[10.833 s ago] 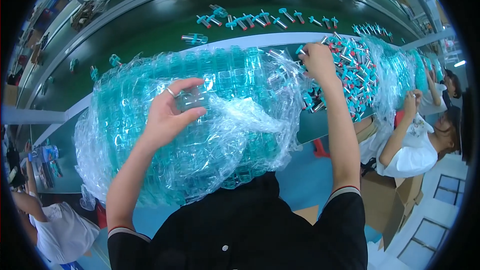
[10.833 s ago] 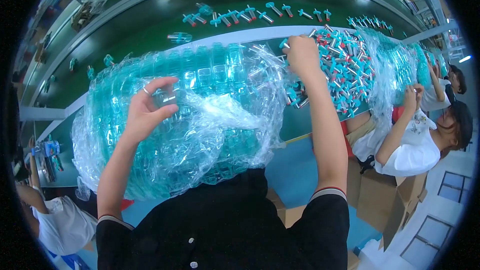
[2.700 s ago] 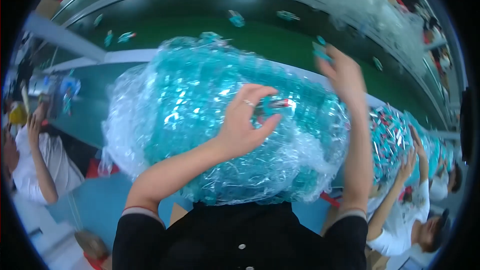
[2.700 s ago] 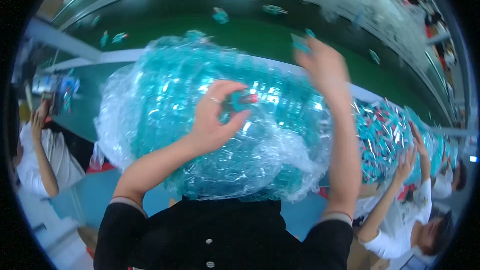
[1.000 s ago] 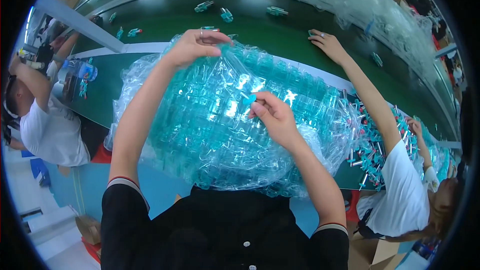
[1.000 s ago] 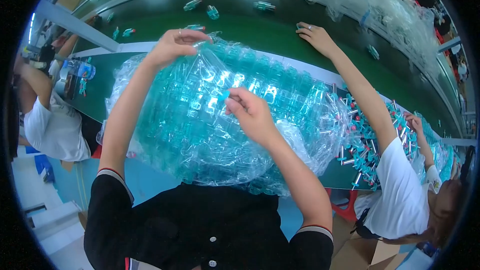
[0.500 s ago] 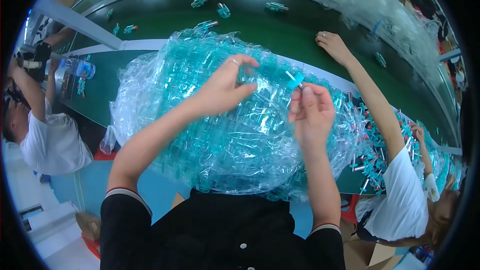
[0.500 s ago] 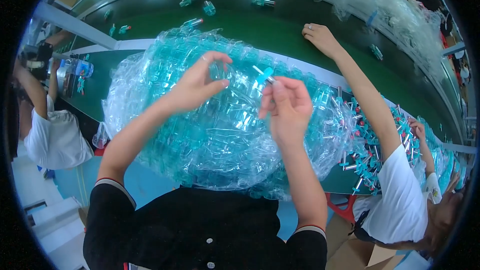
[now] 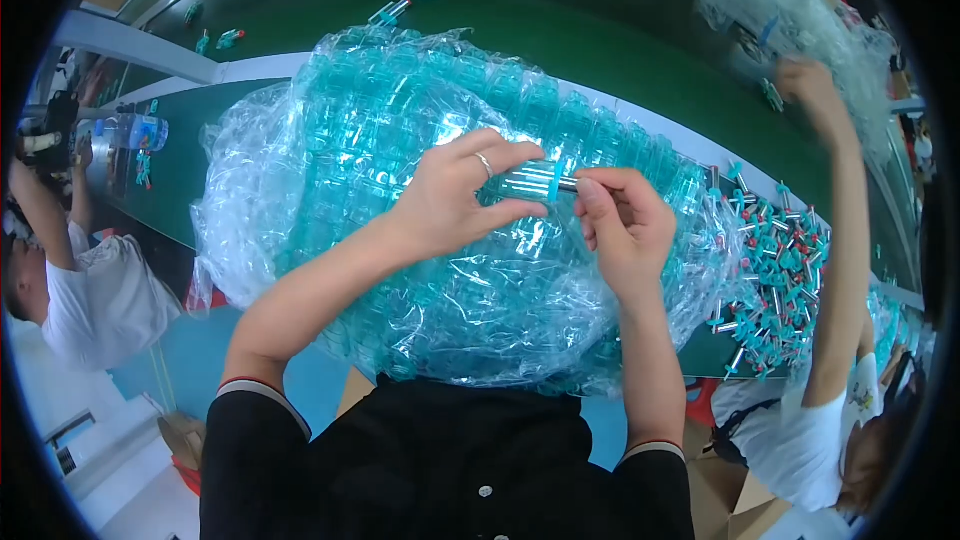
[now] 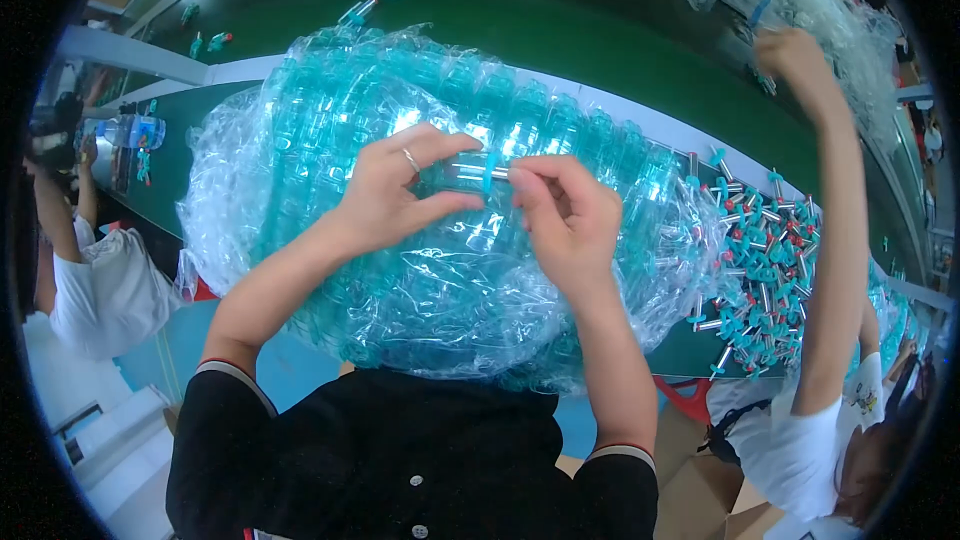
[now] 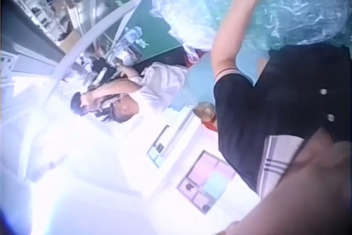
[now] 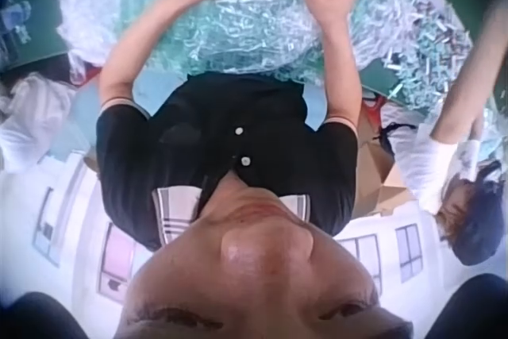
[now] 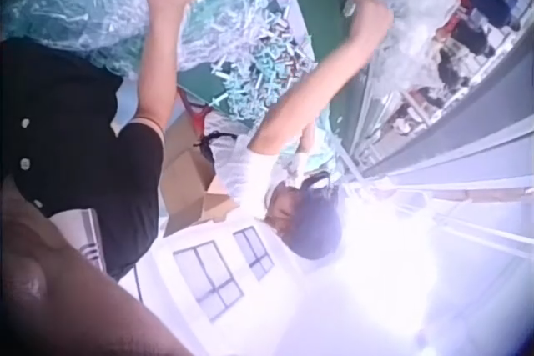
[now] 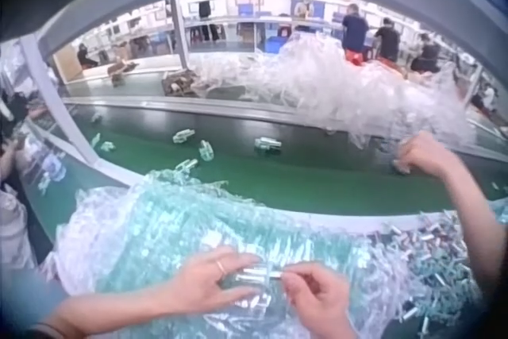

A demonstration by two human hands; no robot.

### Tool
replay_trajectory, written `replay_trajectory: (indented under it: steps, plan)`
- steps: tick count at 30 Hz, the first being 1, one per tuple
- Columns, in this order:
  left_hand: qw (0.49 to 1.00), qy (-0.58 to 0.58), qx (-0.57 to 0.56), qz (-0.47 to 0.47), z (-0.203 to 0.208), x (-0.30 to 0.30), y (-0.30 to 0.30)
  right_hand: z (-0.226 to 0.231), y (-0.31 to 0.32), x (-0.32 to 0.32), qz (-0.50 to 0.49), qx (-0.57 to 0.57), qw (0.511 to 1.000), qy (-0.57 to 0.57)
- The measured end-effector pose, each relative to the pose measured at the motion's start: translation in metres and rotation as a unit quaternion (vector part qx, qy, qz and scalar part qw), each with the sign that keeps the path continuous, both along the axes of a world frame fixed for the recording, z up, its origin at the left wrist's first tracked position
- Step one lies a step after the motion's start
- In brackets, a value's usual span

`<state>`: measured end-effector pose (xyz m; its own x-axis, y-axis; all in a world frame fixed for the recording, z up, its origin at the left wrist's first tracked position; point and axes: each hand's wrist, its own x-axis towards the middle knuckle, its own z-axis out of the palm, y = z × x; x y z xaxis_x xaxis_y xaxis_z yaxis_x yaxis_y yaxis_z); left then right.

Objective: The person assembles small green and silver plastic components by hand at a factory workstation.

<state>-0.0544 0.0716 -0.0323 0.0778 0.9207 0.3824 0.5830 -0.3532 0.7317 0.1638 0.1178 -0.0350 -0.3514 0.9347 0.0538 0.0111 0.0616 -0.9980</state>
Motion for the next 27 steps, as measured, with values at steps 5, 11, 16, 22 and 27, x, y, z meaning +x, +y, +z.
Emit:
replay_trajectory:
  steps: [5,11,16,22,27]
  plan:
    - [0.997,-0.012,-0.067,-0.028,0.007,-0.003,-0.003,-0.002,-0.001,-0.001,0.018,0.011,1.0,-0.021]
    - [0.998,-0.016,-0.044,-0.037,0.005,-0.004,-0.005,-0.001,-0.008,-0.008,0.037,-0.027,0.998,0.031]
    - [0.998,-0.037,-0.052,-0.028,-0.003,-0.004,-0.001,0.001,-0.009,-0.015,-0.001,-0.028,0.995,0.097]
    - [0.995,-0.056,-0.078,-0.017,-0.001,-0.002,-0.002,-0.007,-0.008,-0.007,0.012,0.052,0.998,0.031]
    - [0.998,-0.04,-0.051,-0.016,-0.003,-0.001,-0.001,-0.006,-0.011,-0.011,-0.001,0.056,0.998,0.02]
